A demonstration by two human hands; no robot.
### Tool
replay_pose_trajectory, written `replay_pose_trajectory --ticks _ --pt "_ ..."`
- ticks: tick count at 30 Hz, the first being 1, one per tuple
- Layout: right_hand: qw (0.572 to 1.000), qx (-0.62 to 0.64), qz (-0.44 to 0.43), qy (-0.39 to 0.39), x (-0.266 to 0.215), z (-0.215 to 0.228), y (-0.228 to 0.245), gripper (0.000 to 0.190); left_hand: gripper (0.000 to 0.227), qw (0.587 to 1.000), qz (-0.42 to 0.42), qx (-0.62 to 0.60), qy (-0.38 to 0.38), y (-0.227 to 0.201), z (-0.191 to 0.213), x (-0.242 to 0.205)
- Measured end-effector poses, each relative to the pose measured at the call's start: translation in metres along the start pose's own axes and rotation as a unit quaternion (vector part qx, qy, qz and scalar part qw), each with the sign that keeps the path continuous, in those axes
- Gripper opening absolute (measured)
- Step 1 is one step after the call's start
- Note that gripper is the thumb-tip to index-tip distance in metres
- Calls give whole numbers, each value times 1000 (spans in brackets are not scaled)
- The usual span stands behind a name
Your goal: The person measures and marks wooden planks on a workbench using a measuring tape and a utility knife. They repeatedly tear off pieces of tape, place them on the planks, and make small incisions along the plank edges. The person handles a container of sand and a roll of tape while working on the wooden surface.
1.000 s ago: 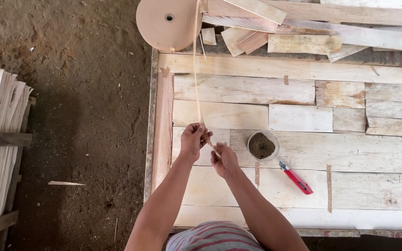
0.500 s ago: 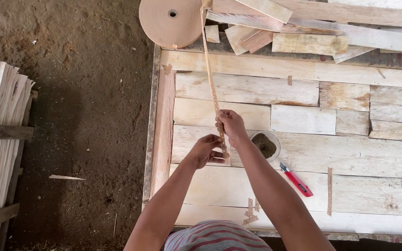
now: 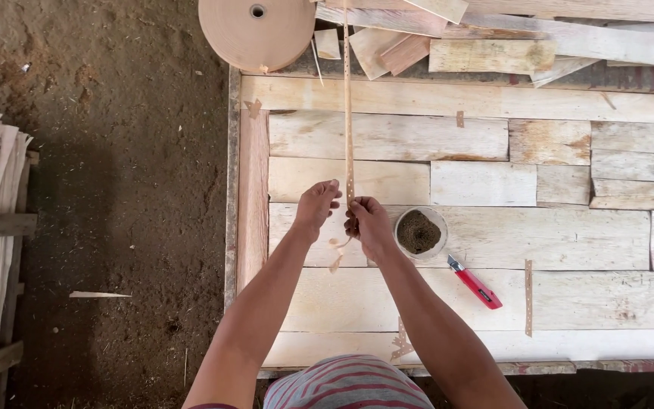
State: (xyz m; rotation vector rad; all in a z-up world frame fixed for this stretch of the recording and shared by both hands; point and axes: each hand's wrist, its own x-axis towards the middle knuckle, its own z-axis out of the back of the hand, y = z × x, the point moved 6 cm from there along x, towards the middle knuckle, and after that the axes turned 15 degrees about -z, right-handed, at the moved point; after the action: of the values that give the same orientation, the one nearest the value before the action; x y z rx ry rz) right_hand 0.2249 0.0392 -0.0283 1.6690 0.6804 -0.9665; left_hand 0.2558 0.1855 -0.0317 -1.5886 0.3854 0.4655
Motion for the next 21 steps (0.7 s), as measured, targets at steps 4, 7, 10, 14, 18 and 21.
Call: replay_pose_trajectory --ticks 4,7,10,14,18,21 --pt "1000 0 3 2 -3 5 0 13 29 999 -30 -16 17 -2 -21 18" --pt "1000 -12 13 4 -10 10 -4 14 23 998 -39 -50 20 -1 -32 20" --pt "1000 -19 16 16 -12 18 -16 21 20 997 -32 -70 27 12 -39 29" --pt "1000 -4 10 28 -22 25 -29 33 18 996 -15 -73 38 14 -43 27" --pt "1000 -13 -5 21 -14 37 -50 26 21 997 -6 -73 39 20 -43 27" --pt "999 -43 -20 23 -22 38 -62 20 21 994 -4 -104 20 8 -40 20"
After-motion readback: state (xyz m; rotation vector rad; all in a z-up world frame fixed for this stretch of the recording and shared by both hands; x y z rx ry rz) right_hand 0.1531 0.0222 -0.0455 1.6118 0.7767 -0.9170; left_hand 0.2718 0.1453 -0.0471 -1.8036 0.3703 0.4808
